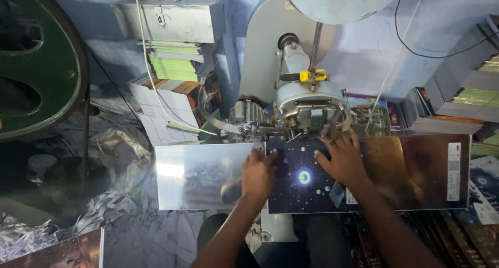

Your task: The person repeatedly picks up a book cover, places it on a metal plate, and feeds it into a binding machine. The person then removes the processed cover and places it on a growing stack to the right. This cycle is repeated multiple times throughout the clip.

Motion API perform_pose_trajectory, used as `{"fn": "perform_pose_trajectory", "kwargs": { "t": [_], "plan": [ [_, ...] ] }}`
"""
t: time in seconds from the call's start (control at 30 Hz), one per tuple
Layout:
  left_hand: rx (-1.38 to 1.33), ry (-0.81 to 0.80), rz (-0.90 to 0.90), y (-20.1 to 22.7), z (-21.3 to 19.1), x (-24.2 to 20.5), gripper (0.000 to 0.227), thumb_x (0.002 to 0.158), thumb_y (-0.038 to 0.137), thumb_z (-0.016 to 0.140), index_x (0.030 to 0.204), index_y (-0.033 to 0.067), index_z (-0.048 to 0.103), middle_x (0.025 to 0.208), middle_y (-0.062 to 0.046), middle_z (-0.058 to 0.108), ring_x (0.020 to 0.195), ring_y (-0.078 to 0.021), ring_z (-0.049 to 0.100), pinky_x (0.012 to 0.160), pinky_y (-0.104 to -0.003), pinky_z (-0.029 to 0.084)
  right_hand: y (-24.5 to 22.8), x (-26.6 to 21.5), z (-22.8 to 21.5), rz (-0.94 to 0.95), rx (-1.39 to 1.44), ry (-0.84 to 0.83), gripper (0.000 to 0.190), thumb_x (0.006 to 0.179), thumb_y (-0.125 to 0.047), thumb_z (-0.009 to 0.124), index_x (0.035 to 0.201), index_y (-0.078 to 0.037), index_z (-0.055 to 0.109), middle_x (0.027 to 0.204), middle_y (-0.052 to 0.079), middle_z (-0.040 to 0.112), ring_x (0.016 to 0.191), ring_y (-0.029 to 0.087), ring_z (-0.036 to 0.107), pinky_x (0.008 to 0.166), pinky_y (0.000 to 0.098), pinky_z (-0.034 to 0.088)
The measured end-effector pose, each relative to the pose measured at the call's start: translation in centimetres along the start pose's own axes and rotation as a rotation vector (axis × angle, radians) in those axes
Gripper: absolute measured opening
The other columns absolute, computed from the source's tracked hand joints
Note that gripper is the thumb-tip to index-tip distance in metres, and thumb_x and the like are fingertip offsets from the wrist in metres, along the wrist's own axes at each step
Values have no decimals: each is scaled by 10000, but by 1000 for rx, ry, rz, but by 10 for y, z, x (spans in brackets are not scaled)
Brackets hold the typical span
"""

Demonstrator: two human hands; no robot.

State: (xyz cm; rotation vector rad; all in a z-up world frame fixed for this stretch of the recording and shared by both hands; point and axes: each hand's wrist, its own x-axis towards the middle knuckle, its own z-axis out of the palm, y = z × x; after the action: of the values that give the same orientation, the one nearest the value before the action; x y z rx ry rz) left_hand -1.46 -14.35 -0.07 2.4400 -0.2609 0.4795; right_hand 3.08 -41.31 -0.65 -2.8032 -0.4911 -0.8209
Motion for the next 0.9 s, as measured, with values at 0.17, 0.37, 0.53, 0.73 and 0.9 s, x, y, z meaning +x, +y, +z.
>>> {"fn": "perform_pose_trajectory", "kwargs": {
  "t": [0.17,0.37,0.53,0.73,0.9],
  "plan": [
    [100,-33,20,5,12,1,476,831,207,746,1300,275,706,1221,-154,597,1137,-360,552,969,-498,449,10,-5,-9,-36,16,40,557,892,-452,629,1337,-117,645,1265,173,603,1292,338,519,1238,569,177],
    [126,-56,76,10,28,6,484,854,244,737,1330,310,683,1271,-177,616,1243,-386,524,982,-517,425,24,-10,-17,-11,-21,21,470,863,-435,659,1168,-77,649,1290,170,604,1242,336,533,1222,556,205],
    [183,-53,79,18,32,5,514,835,270,754,1339,327,671,1226,-159,641,1257,-383,535,975,-504,424,31,-11,-20,17,-18,15,489,853,-420,671,1188,-66,639,1206,151,621,1212,330,541,1218,557,219],
    [178,-44,89,23,27,6,511,835,267,760,1337,320,676,1193,-121,657,1236,-350,555,963,-499,427,35,-12,-22,16,-4,-9,477,871,-424,653,1191,-71,628,1164,141,621,1209,330,543,1205,560,232],
    [153,-118,43,25,25,6,508,845,274,751,1344,326,666,1187,-95,655,1204,-305,577,974,-486,432,33,-10,-26,11,13,-17,486,879,-426,645,1204,-65,625,1161,146,620,1199,328,545,1195,555,242]
  ]
}}
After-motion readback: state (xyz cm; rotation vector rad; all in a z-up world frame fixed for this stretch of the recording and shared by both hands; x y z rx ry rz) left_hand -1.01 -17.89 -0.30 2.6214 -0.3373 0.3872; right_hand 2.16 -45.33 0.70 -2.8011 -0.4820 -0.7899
